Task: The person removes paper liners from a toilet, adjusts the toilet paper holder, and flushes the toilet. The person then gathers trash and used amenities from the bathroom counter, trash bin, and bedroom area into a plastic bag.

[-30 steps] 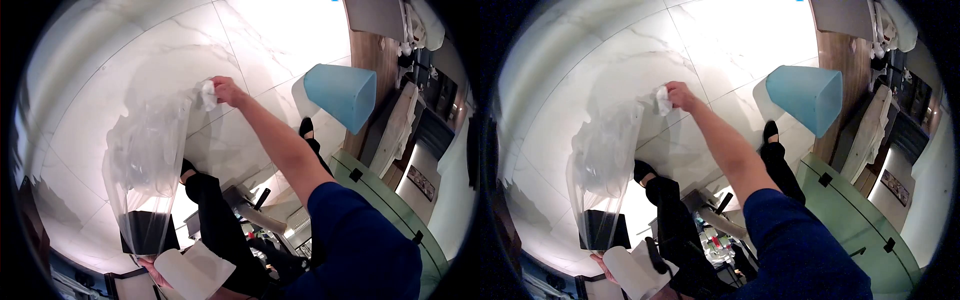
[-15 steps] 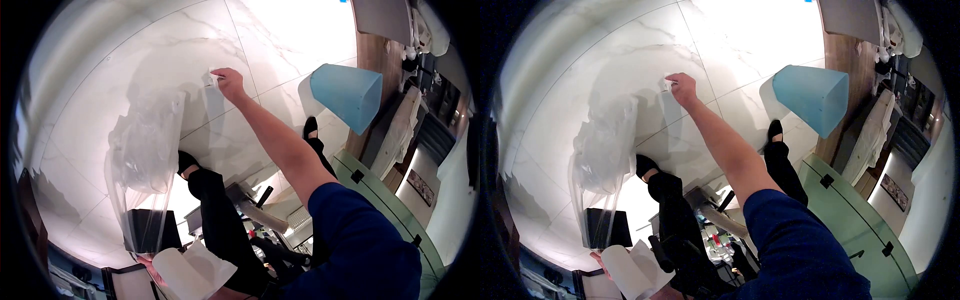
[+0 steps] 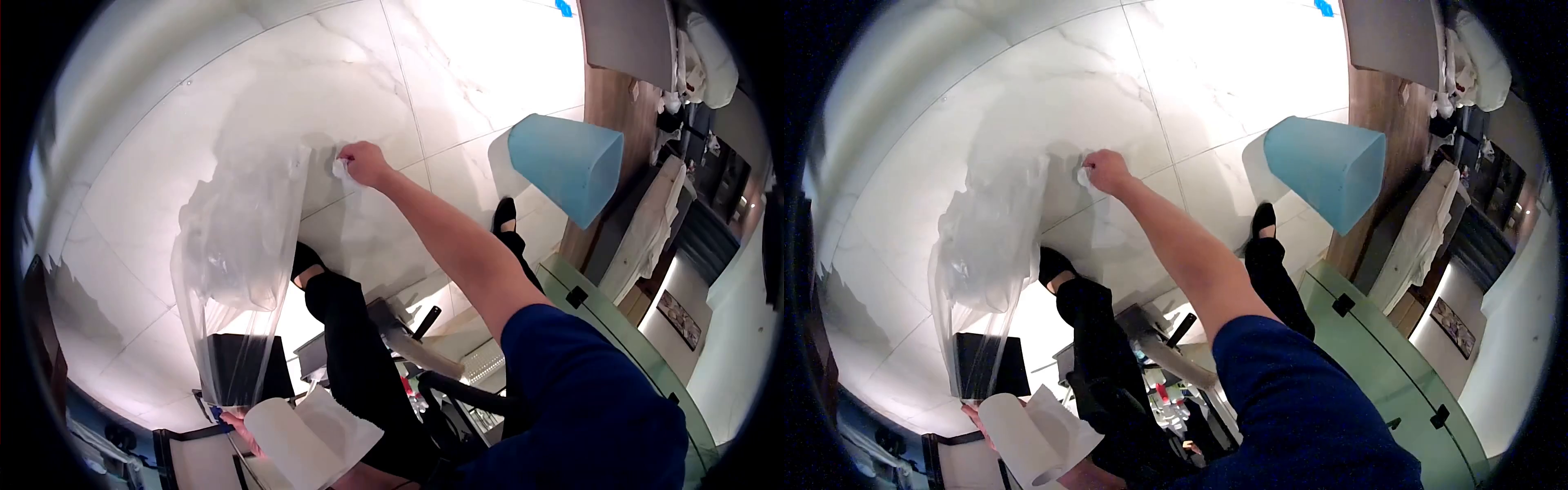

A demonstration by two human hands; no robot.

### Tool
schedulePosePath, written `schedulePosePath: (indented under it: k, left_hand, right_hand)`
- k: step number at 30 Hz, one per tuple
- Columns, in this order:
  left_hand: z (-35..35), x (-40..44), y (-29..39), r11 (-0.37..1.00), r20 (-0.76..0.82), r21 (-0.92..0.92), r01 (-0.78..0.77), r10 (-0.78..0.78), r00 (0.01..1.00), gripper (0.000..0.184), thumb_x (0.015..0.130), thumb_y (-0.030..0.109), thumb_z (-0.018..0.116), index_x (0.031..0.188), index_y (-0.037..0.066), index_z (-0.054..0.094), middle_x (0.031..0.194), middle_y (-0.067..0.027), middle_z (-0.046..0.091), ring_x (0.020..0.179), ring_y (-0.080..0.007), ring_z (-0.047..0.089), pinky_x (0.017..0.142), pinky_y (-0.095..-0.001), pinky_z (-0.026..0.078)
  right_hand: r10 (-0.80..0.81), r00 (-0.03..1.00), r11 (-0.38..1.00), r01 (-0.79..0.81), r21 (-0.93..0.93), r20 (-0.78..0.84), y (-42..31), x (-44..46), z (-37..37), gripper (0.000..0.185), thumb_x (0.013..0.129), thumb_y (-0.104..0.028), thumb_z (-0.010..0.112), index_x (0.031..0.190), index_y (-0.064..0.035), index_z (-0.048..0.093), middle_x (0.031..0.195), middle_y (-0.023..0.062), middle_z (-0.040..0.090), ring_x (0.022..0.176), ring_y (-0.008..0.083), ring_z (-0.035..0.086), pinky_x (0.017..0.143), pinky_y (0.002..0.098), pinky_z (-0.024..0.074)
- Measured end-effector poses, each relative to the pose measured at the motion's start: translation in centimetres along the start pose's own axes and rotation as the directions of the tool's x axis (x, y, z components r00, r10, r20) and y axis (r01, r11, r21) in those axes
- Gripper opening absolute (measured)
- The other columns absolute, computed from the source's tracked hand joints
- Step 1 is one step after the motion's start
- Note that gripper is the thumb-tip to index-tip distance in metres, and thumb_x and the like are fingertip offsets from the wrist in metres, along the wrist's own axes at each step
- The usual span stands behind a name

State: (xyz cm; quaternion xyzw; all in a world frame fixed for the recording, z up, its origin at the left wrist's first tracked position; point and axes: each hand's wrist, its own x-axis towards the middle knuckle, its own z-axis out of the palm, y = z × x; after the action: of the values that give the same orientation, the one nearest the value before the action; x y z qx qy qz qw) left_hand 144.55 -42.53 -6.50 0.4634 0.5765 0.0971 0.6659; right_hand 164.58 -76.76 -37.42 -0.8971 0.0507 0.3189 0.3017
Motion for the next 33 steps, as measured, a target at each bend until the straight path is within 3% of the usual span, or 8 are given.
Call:
schedulePosePath:
  k: [5,10,13,16,26,29,32,33]
  left_hand:
    - [0.0,-0.2,0.1,1.000,-0.006,-0.010,0.006,-0.006,1.000,0.050,0.084,0.045,0.054,0.117,0.008,0.055,0.106,-0.0041,0.057,0.090,-0.0132,0.053,0.079,-0.0253,0.043]
    - [0.1,-0.3,-0.3,1.000,-0.015,-0.016,0.013,-0.013,1.000,0.049,0.085,0.045,0.053,0.117,0.008,0.055,0.104,-0.0040,0.058,0.087,-0.0133,0.054,0.077,-0.0253,0.043]
    - [0.0,-0.3,-0.5,1.000,-0.015,-0.024,0.010,-0.011,1.000,0.048,0.085,0.045,0.052,0.116,0.008,0.055,0.103,-0.0040,0.058,0.086,-0.0133,0.054,0.076,-0.0253,0.043]
    - [-0.2,-0.2,-0.6,1.000,-0.025,-0.018,0.005,-0.006,1.000,0.048,0.086,0.045,0.052,0.116,0.008,0.056,0.101,-0.0040,0.059,0.084,-0.0134,0.054,0.075,-0.0253,0.043]
    - [-0.7,0.2,-0.8,1.000,-0.040,-0.019,0.006,-0.007,0.999,0.046,0.087,0.045,0.049,0.114,0.009,0.057,0.096,-0.0039,0.060,0.078,-0.0135,0.054,0.071,-0.0252,0.044]
    - [-0.7,0.2,-0.8,1.000,-0.040,-0.009,0.009,-0.009,0.999,0.045,0.087,0.045,0.048,0.114,0.009,0.057,0.095,-0.0038,0.060,0.077,-0.0136,0.054,0.070,-0.0252,0.045]
    - [-0.4,0.1,-0.9,1.000,-0.029,-0.011,0.009,-0.010,1.000,0.045,0.088,0.045,0.048,0.113,0.009,0.057,0.093,-0.0038,0.060,0.075,-0.0136,0.055,0.069,-0.0252,0.045]
    - [-0.3,0.1,-1.1,1.000,-0.030,-0.013,0.000,-0.001,1.000,0.044,0.088,0.045,0.048,0.113,0.009,0.057,0.093,-0.0038,0.060,0.074,-0.0136,0.055,0.068,-0.0252,0.045]
  right_hand:
    - [0.234,0.965,0.820,-0.130,0.557,-0.120,3.6,-0.6,-1.8,0.024,0.071,-0.003,0.048,0.088,-0.0060,0.065,0.079,0.0096,0.065,0.071,0.0189,0.061,0.066,0.0284,0.0472]
    - [0.381,0.916,0.631,-0.156,0.760,-0.128,2.0,1.1,-2.7,0.022,0.069,0.006,0.051,0.082,-0.0048,0.066,0.070,0.0055,0.062,0.064,0.0135,0.057,0.060,0.0255,0.0452]
    - [0.539,0.723,0.710,-0.112,0.695,-0.433,1.9,1.8,-0.9,0.021,0.071,0.008,0.052,0.084,-0.0026,0.065,0.073,0.0030,0.061,0.064,0.0086,0.054,0.056,0.0225,0.0430]
    - [0.749,0.503,0.592,-0.218,0.776,-0.430,0.8,2.1,0.4,0.016,0.070,0.005,0.056,0.080,-0.0026,0.065,0.070,0.0035,0.062,0.063,0.0086,0.055,0.057,0.0222,0.0438]
    - [0.692,0.536,0.700,-0.338,0.629,-0.483,-1.6,2.1,3.9,0.014,0.067,-0.003,0.055,0.074,-0.0085,0.066,0.070,0.0090,0.064,0.065,0.0198,0.060,0.062,0.0298,0.0465]
    - [0.384,0.635,0.921,-0.310,0.234,-0.670,-3.6,2.2,6.3,0.015,0.066,-0.003,0.056,0.072,-0.0106,0.067,0.074,0.0092,0.065,0.067,0.0198,0.061,0.062,0.0294,0.0466]
    - [0.251,0.831,0.961,-0.152,0.230,-0.496,-5.7,1.4,6.4,0.019,0.064,-0.001,0.055,0.073,-0.0101,0.068,0.076,0.0104,0.064,0.067,0.0191,0.060,0.060,0.0289,0.0468]
    - [0.326,0.878,0.893,-0.164,0.419,-0.351,-6.2,1.2,5.9,0.021,0.064,0.001,0.054,0.074,-0.0090,0.068,0.077,0.0101,0.064,0.067,0.0184,0.060,0.059,0.0288,0.0468]
